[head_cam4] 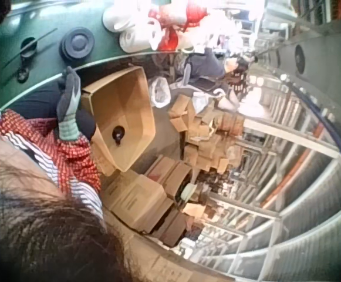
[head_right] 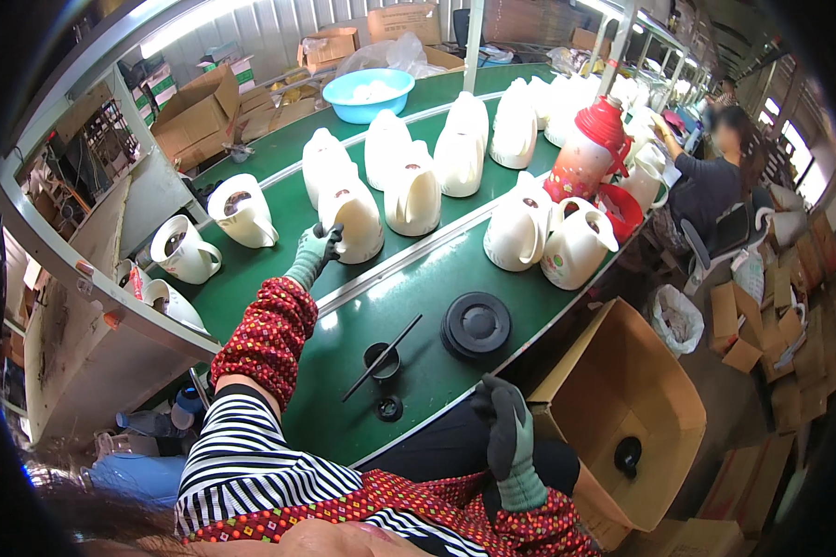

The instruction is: The person assembles white plastic kettles on a conveyor belt by inserting black circular components into the kettle openings and securing black lids. The person handles each kettle one at a time, places the assembled units into a cardboard box, and continues the process along the line.

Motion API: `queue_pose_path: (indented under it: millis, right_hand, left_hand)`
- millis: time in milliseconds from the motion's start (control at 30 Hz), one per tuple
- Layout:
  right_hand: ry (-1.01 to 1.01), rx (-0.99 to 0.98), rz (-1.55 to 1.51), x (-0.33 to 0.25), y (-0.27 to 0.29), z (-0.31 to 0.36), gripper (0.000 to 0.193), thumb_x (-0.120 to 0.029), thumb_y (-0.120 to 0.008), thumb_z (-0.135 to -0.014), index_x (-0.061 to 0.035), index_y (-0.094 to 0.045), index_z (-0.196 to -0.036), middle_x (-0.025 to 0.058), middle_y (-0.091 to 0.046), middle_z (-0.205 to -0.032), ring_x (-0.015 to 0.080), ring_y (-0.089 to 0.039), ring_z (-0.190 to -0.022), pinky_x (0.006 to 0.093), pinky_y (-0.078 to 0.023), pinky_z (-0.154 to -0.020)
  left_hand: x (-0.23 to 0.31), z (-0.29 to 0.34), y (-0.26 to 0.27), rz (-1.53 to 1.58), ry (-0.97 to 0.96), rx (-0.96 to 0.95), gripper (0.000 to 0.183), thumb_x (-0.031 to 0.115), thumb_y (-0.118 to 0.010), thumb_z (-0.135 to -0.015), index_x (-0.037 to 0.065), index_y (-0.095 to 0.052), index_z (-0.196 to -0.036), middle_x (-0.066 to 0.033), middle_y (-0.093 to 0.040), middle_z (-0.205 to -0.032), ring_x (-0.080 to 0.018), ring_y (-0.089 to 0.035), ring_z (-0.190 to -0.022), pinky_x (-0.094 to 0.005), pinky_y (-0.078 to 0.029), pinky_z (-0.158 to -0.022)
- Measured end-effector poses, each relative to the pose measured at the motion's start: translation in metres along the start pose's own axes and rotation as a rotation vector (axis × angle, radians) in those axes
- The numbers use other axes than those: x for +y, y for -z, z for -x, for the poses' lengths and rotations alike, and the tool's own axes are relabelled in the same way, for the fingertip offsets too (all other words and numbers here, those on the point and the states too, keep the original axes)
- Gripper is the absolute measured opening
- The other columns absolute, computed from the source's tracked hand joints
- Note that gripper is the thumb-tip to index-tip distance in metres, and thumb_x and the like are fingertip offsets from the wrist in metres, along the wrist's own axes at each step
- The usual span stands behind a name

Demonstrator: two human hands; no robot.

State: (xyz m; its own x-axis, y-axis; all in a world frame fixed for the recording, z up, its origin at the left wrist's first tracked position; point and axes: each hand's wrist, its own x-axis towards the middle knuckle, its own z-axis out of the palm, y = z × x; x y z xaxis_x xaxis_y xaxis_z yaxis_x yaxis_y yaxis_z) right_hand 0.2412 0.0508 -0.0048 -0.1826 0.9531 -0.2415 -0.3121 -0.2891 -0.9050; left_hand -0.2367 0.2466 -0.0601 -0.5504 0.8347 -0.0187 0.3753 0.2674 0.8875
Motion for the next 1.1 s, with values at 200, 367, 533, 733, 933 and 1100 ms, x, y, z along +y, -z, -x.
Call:
queue_pose_path:
  millis: [200, 367, 533, 733, 933, 1100]
  right_hand:
    - [-0.054, 0.094, 0.082, 0.004, 0.037, 0.021, 0.049, -0.036, -0.048, -0.109, 0.0026, -0.061, -0.136, 0.0116, -0.07, -0.118, 0.0181, -0.066, -0.099, 0.0325, -0.051, -0.091]
    - [-0.106, 0.112, 0.078, 0.018, 0.058, 0.022, 0.05, -0.039, -0.05, -0.108, 0.002, -0.063, -0.133, 0.0116, -0.07, -0.119, 0.0179, -0.068, -0.098, 0.0312, -0.05, -0.088]
    - [-0.066, -0.013, 0.192, 0.012, 0.033, 0.013, 0.047, -0.037, -0.052, -0.108, 0.0007, -0.064, -0.131, 0.0105, -0.071, -0.117, 0.0183, -0.069, -0.098, 0.0314, -0.051, -0.088]
    - [-0.067, -0.23, 0.268, -0.006, -0.014, -0.011, 0.041, -0.025, -0.051, -0.108, 0.0032, -0.059, -0.136, 0.01, -0.066, -0.124, 0.0154, -0.066, -0.103, 0.032, -0.052, -0.095]
    - [0.221, -0.446, 0.335, 0.0, -0.089, -0.056, 0.074, -0.037, -0.067, -0.1, 0.0027, -0.038, -0.154, 0.0182, -0.047, -0.147, 0.0229, -0.053, -0.123, 0.0342, -0.046, -0.105]
    - [0.205, -0.381, 0.579, -0.023, -0.138, -0.062, 0.104, -0.06, -0.073, -0.089, 0.0033, -0.029, -0.159, 0.0312, -0.041, -0.154, 0.0347, -0.046, -0.142, 0.0399, -0.041, -0.113]
  left_hand:
    - [-0.002, -0.001, 0.053, -0.539, -0.188, 0.386, 0.091, 0.059, -0.078, -0.082, 0.012, -0.043, -0.151, -0.0193, -0.05, -0.149, -0.0359, -0.055, -0.133, -0.0414, -0.046, -0.111]
    - [-0.026, -0.045, 0.157, -0.872, -0.012, 0.519, 0.088, 0.035, -0.077, -0.087, 0.009, -0.031, -0.158, -0.0266, -0.03, -0.163, -0.0424, -0.065, -0.121, -0.0443, -0.056, -0.099]
    - [-0.062, -0.066, 0.197, -0.976, 0.054, 0.393, 0.074, 0.031, -0.076, -0.088, 0.009, -0.042, -0.151, -0.0237, -0.046, -0.154, -0.0401, -0.066, -0.119, -0.0458, -0.056, -0.099]
    - [-0.064, 0.008, 0.16, -0.829, -0.294, 0.642, 0.05, 0.027, -0.077, -0.085, 0.008, -0.06, -0.129, -0.0184, -0.067, -0.121, -0.0393, -0.069, -0.103, -0.0482, -0.055, -0.09]
    - [0.058, 0.19, 0.128, -0.614, -0.631, 0.241, 0.026, 0.014, -0.078, -0.081, 0.009, -0.059, -0.098, -0.0136, -0.069, -0.096, -0.032, -0.069, -0.077, -0.0408, -0.054, -0.068]
    - [0.121, 0.287, 0.099, -0.543, -0.935, -0.023, 0.032, 0.008, -0.082, -0.076, 0.003, -0.064, -0.102, -0.02, -0.071, -0.118, -0.0329, -0.073, -0.075, -0.0394, -0.058, -0.066]
